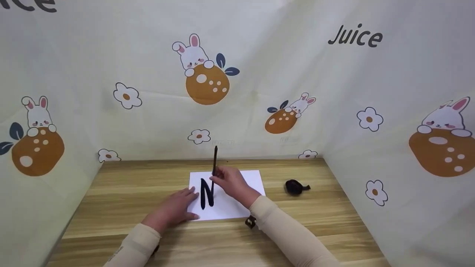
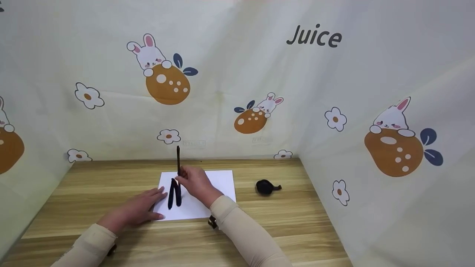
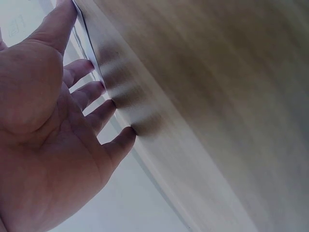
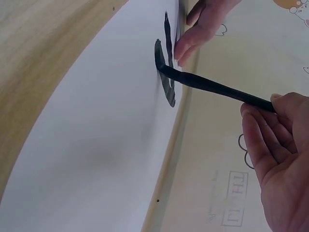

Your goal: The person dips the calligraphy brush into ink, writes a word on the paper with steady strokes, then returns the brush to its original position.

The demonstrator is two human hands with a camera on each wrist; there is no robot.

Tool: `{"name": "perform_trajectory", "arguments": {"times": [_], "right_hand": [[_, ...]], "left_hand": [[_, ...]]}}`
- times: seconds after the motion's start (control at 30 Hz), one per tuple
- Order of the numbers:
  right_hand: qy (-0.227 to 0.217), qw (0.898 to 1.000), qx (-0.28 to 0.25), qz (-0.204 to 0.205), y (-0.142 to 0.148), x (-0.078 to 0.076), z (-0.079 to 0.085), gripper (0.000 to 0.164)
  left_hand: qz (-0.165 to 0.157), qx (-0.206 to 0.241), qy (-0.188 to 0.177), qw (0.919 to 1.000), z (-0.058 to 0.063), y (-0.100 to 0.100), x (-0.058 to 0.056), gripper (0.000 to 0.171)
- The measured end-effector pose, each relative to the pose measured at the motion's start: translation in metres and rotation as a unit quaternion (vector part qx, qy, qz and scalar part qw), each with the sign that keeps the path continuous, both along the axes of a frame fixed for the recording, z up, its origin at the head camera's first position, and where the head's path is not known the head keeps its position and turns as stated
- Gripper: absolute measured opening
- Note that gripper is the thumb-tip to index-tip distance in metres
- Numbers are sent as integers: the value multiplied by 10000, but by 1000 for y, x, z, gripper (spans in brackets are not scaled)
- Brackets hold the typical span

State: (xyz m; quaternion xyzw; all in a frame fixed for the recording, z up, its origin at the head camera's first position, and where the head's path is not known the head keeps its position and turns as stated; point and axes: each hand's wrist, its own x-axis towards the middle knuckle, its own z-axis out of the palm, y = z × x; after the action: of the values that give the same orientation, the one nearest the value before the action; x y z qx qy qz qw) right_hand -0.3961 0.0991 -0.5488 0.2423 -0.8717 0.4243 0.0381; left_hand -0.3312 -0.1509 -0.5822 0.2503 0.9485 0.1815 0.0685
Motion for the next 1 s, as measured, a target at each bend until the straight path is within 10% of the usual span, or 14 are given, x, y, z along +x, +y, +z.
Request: {"name": "perform_trajectory", "arguments": {"times": [1.0], "right_hand": [[308,9975,-471,-428,-9,-45,-13,6]], "left_hand": [[11,11,-58,10000,1,1,0,83]]}}
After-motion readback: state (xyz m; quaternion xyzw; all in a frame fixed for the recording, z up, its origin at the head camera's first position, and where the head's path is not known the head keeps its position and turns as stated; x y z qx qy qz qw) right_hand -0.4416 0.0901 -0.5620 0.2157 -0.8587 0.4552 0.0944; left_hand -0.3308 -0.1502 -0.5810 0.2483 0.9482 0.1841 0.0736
